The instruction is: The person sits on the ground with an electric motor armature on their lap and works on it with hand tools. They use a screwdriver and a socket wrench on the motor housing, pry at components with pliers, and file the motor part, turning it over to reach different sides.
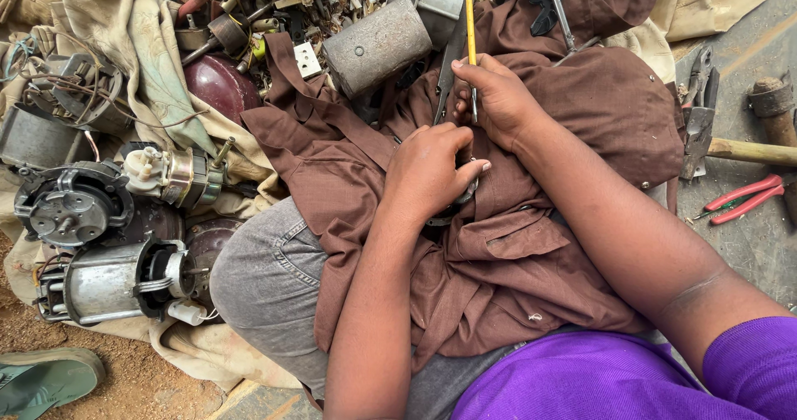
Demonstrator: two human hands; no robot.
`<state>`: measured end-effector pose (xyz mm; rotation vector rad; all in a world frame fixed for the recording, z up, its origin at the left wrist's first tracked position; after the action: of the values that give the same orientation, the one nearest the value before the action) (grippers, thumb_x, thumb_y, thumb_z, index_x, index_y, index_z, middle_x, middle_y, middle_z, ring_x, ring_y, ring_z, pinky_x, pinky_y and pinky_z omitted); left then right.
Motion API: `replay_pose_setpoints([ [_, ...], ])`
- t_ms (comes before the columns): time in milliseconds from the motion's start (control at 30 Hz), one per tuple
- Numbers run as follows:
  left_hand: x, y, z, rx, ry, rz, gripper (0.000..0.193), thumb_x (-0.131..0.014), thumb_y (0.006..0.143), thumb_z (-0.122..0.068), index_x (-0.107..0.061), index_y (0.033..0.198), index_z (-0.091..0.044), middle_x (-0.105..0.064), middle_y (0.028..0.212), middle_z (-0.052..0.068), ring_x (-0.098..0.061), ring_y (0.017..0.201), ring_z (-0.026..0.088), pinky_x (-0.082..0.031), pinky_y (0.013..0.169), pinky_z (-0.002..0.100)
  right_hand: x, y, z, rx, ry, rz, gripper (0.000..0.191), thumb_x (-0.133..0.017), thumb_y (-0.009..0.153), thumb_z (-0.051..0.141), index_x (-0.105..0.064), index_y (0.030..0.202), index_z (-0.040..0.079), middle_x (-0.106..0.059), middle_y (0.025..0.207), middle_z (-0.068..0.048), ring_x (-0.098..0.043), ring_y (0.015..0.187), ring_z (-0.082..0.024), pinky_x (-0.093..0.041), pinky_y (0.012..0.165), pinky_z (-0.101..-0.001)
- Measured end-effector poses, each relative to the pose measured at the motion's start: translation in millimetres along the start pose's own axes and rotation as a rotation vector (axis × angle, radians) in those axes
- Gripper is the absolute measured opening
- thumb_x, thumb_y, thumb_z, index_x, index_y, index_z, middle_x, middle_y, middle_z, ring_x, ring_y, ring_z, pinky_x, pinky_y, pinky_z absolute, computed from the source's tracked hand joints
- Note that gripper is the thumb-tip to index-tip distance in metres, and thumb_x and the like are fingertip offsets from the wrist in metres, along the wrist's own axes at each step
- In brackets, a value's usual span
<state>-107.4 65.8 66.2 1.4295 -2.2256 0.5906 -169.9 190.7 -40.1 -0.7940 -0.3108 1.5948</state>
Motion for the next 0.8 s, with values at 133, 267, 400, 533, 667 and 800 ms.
replay_pose_setpoints([
  [133,5.4,-1.6,-6.6,-0.072,-0.067,-0.021,0.024,-0.079,0.079,-0.025,-0.073,0.098,-0.012,-0.072,0.09,0.005,-0.064,0.085,0.032,-0.052,0.078,0.044,0.3,-0.6,-0.8,-0.019,-0.004,-0.01,0.021,-0.069,0.098,0.028,-0.053,0.102,0.014,-0.053,0.076,0.002,-0.054,0.066,-0.012,-0.051,0.064,-0.0292],
  [267,6.8,-2.4,-9.5,-0.101,-0.002,-0.054,0.023,-0.08,0.081,-0.028,-0.07,0.093,-0.011,-0.07,0.088,0.006,-0.064,0.086,0.033,-0.052,0.079,0.045,-1.1,0.1,1.1,0.005,0.006,0.002,0.022,-0.07,0.1,0.026,-0.053,0.103,0.013,-0.053,0.077,0.001,-0.053,0.067,-0.012,-0.051,0.065,-0.0293],
  [400,1.7,-1.9,-8.0,-0.047,0.024,-0.087,0.033,-0.081,0.083,-0.033,-0.065,0.099,-0.01,-0.07,0.089,0.006,-0.066,0.09,0.03,-0.052,0.079,0.045,-2.6,-0.5,2.4,0.013,0.006,0.014,0.022,-0.07,0.099,0.026,-0.054,0.103,0.012,-0.054,0.077,0.0,-0.055,0.067,-0.013,-0.053,0.064,-0.0304],
  [533,1.2,-3.0,-11.7,-0.1,0.021,-0.103,0.037,-0.081,0.081,-0.025,-0.067,0.113,-0.016,-0.07,0.086,0.004,-0.068,0.089,0.027,-0.051,0.08,0.044,-1.8,-2.8,3.0,-0.001,-0.02,-0.006,0.022,-0.069,0.099,0.028,-0.054,0.103,0.013,-0.054,0.077,0.001,-0.056,0.067,-0.012,-0.053,0.063,-0.0294],
  [667,12.9,-9.7,-24.4,-0.242,0.059,-0.226,0.043,-0.083,0.08,-0.022,-0.067,0.119,-0.019,-0.072,0.089,0.001,-0.069,0.087,0.023,-0.05,0.078,0.042,-2.0,-2.9,2.4,-0.013,-0.008,-0.015,0.021,-0.069,0.098,0.028,-0.054,0.102,0.014,-0.053,0.075,0.0,-0.056,0.065,-0.012,-0.052,0.062,-0.0297],
  [800,17.2,-14.7,-27.6,-0.242,0.072,-0.285,0.045,-0.084,0.082,-0.023,-0.066,0.123,-0.019,-0.072,0.089,-0.001,-0.068,0.086,0.021,-0.049,0.078,0.04,-1.9,-0.6,3.0,0.016,-0.006,-0.009,0.022,-0.07,0.099,0.026,-0.054,0.101,0.012,-0.054,0.076,0.0,-0.055,0.065,-0.013,-0.052,0.062,-0.0295],
])
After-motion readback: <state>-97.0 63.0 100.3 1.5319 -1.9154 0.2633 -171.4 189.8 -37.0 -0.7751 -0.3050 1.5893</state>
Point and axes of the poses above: each hand's wrist, its own y-axis towards the middle knuckle, its own x-axis out of the back of the hand, z = x × y, the point moved 9 cm from there along y, towards the middle knuckle
